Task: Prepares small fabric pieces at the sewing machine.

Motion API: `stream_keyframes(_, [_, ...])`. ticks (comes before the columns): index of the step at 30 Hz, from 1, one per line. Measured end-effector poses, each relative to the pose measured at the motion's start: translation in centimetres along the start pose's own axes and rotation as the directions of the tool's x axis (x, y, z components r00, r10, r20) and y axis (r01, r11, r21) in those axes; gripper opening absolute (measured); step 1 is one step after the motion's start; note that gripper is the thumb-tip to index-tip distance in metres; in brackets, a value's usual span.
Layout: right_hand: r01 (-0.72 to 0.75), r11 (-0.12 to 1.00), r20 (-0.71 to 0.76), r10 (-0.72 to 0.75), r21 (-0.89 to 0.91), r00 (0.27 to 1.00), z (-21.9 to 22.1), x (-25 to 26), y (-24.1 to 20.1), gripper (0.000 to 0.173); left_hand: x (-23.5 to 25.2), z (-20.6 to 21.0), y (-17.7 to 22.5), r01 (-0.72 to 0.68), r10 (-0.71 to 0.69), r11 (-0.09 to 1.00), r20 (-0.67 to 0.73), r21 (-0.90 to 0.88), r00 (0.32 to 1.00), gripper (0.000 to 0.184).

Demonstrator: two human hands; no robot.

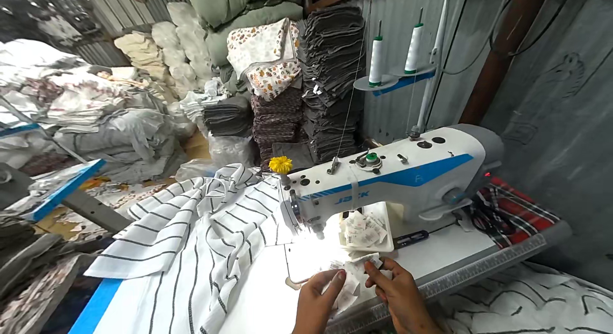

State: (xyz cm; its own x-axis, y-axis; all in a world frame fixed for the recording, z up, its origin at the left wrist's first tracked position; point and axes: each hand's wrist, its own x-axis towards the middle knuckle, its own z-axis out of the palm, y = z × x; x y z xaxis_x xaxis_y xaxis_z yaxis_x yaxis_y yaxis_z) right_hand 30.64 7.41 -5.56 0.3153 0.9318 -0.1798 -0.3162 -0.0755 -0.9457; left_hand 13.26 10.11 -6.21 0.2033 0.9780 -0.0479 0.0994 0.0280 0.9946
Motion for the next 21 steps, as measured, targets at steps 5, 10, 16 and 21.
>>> stream_keyframes(5, [0.039, 0.998, 0.035, -0.037, -0.053, 0.999, 0.6, -0.5, 0.0, 0.010, -0.1, 0.3, 0.6, -0.083, 0.086, 0.992, -0.030, 0.094, 0.996, 0.029])
stream_keyframes(10, [0.121, 0.990, 0.017, -0.120, -0.068, 0.993, 0.8, -0.8, 0.1, 0.022, 0.0, 0.4, -0.2, -0.229, 0.240, 0.954, -0.036, 0.191, 0.970, 0.019])
stream_keyframes(16, [0.117, 0.993, -0.058, -0.117, 0.001, 0.991, 0.4, -0.1, -0.1, 0.014, -0.1, 0.4, -1.0, -0.318, 0.323, 0.904, 0.031, 0.287, 0.946, 0.020])
stream_keyframes(21, [0.174, 0.984, -0.126, -0.168, 0.044, 0.978, -0.3, 0.4, -0.7, 0.015, -0.6, 0.2, -0.6, 0.014, -0.007, 0.996, -0.075, 0.083, 0.997, 0.017])
